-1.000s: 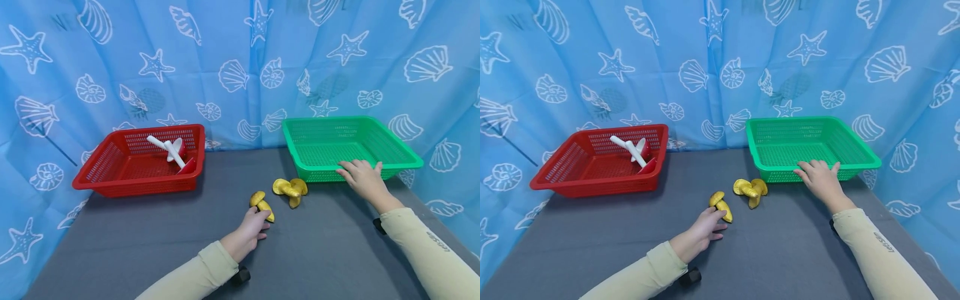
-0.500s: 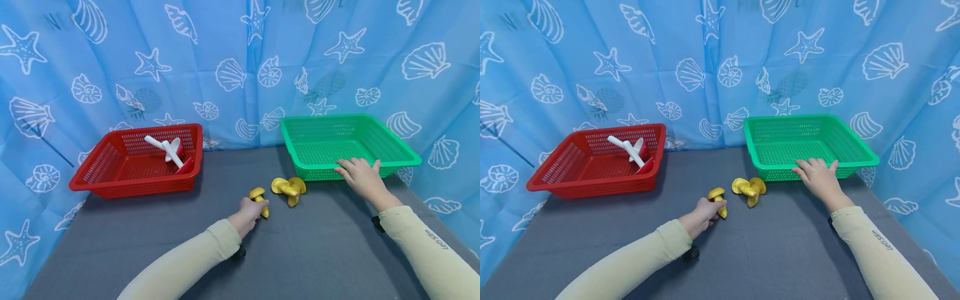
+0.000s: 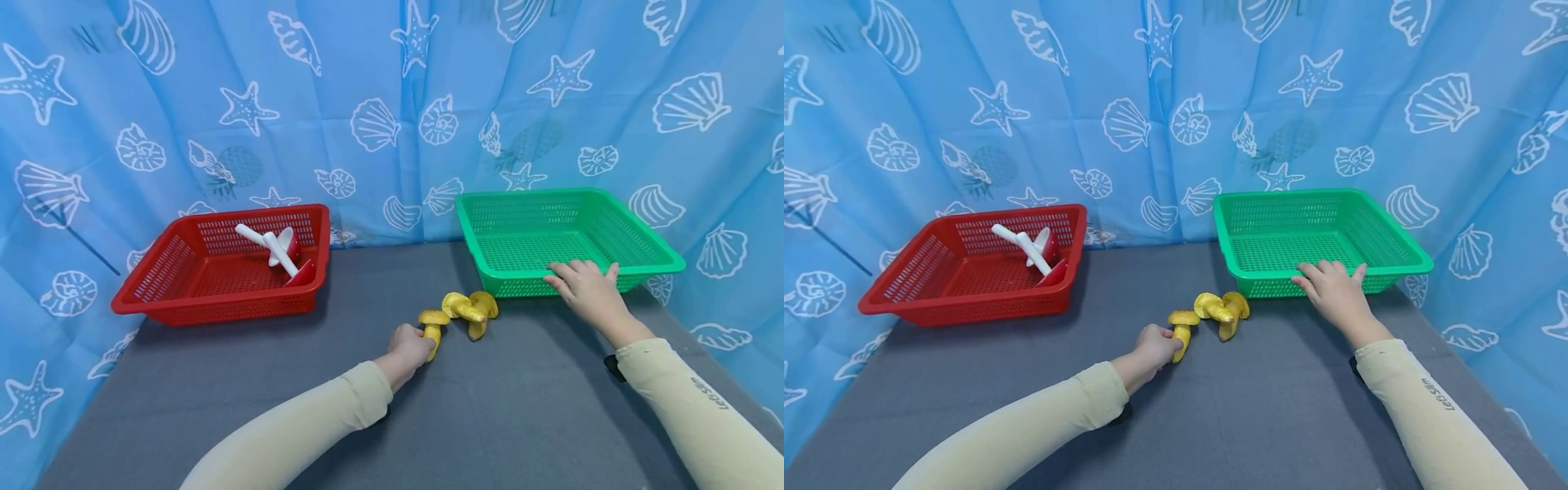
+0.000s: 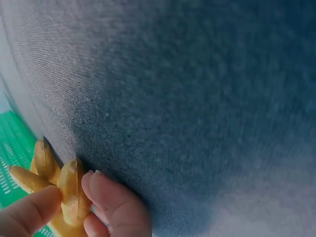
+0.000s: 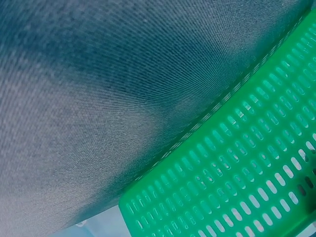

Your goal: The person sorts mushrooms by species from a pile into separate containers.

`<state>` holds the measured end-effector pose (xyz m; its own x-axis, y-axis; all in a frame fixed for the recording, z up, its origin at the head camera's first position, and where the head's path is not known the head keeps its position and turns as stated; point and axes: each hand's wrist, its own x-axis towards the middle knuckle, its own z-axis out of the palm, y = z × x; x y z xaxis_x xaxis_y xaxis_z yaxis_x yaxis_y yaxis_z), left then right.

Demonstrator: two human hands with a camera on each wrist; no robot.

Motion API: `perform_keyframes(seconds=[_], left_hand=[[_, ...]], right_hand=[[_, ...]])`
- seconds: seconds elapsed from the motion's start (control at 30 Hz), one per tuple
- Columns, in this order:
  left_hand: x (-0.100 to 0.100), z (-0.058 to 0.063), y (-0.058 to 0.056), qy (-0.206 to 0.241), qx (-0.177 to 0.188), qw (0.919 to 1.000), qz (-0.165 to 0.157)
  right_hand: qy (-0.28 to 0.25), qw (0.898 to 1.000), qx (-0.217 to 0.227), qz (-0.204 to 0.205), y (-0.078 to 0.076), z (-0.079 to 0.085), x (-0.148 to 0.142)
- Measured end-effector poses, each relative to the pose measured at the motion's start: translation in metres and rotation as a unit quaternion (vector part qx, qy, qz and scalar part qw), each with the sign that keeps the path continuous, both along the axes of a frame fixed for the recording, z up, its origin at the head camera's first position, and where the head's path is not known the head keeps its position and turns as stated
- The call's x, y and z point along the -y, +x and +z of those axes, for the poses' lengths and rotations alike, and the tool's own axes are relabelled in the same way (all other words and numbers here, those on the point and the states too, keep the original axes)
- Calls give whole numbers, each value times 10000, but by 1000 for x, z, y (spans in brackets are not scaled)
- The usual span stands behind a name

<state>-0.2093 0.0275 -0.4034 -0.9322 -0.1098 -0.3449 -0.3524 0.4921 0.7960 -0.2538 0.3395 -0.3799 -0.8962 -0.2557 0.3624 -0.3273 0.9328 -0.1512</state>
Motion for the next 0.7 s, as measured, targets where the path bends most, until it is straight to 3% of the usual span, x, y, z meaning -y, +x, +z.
perform_keyframes(seconds=[0.1, 0.33, 0.53, 0.7], left_hand=[[2, -1, -2, 158, 11, 9999, -38], [12, 0, -6, 1085, 345, 9935, 89], [18, 14, -10, 1991, 263, 9795, 157], [18, 27, -17, 2387, 334, 9704, 171]], right_hand=[[11, 10000, 11, 6, -1, 0, 0], [-32, 10000, 52, 33, 0, -1, 0], [-23, 10000, -48, 50, 0, -2, -1], [0, 9999, -121, 47, -1, -2, 0]])
